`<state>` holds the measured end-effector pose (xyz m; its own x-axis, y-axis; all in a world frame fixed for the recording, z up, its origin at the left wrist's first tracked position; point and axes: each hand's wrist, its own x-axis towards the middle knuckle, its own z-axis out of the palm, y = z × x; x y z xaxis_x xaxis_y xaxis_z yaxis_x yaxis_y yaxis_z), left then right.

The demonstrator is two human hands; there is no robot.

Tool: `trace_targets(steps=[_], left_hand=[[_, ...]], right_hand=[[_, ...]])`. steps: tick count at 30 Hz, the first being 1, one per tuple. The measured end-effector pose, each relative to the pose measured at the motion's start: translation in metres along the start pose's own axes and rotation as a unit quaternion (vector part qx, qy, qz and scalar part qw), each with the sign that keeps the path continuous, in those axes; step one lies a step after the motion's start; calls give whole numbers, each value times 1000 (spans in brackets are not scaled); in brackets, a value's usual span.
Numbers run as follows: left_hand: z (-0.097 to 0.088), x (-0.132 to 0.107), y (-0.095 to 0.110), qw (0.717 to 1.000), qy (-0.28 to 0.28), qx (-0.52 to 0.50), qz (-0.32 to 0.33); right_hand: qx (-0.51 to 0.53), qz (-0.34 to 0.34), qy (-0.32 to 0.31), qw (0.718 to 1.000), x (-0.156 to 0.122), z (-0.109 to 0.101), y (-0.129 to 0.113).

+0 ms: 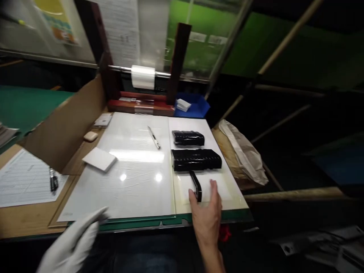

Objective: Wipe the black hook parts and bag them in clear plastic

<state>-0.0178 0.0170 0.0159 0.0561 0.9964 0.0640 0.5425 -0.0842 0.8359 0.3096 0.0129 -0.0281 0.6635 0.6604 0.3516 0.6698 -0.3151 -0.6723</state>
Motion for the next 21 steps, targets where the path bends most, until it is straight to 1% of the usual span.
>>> trace_targets(steps=[1,2,3,4,5,6,7,8,9,10,11,12,13,14,15,16,17,18,19,21], left_hand=[[28,10,19,996,-69,-42,-27],[54,19,38,985,-141,-84,-56],[77,27,57,966,-209,-126,-83],[96,32,73,945,-261,-166,-102],[112,36,86,926,-295,-210,-108],[122,38,95,911,-311,-250,-104],[128,37,100,904,-305,-281,-100],[128,36,102,904,-284,-303,-102],[124,33,99,906,-260,-314,-116],[116,30,94,906,-239,-318,-144],[104,26,87,901,-225,-320,-184],[89,22,78,890,-224,-325,-229],[73,18,70,875,-231,-331,-267],[57,14,63,863,-238,-334,-294],[41,10,56,856,-243,-334,-312],[27,5,50,852,-249,-332,-319],[15,1,44,851,-257,-329,-319],[5,-2,39,854,-262,-325,-311],[-3,-6,34,858,-263,-325,-299],[-14,-11,26,868,-255,-330,-270]], right_hand=[[0,-8,1,1000,0,1,2],[3,-18,5,1000,-4,1,3],[6,-29,9,1000,-10,0,2],[10,-40,14,999,-19,-1,-2],[16,-55,13,998,-30,-3,-6],[27,-78,2,997,-43,-5,-13],[44,-114,-16,992,-55,-8,-20],[66,-155,-40,985,-67,-10,-28],[92,-187,-66,976,-77,-12,-36],[122,-192,-91,969,-85,-15,-45],[152,-163,-117,968,-89,-18,-53],[178,-98,-146,968,-89,-21,-61],[200,-12,-182,963,-87,-23,-69],[221,73,-228,945,-82,-24,-77],[243,140,-281,918,-75,-23,-85],[264,183,-336,885,-69,-22,-93],[284,203,-389,853,-63,-19,-101],[296,209,-435,824,-59,-16,-108],[298,207,-474,802,-57,-13,-116],[281,189,-531,777,-57,-5,-129]])
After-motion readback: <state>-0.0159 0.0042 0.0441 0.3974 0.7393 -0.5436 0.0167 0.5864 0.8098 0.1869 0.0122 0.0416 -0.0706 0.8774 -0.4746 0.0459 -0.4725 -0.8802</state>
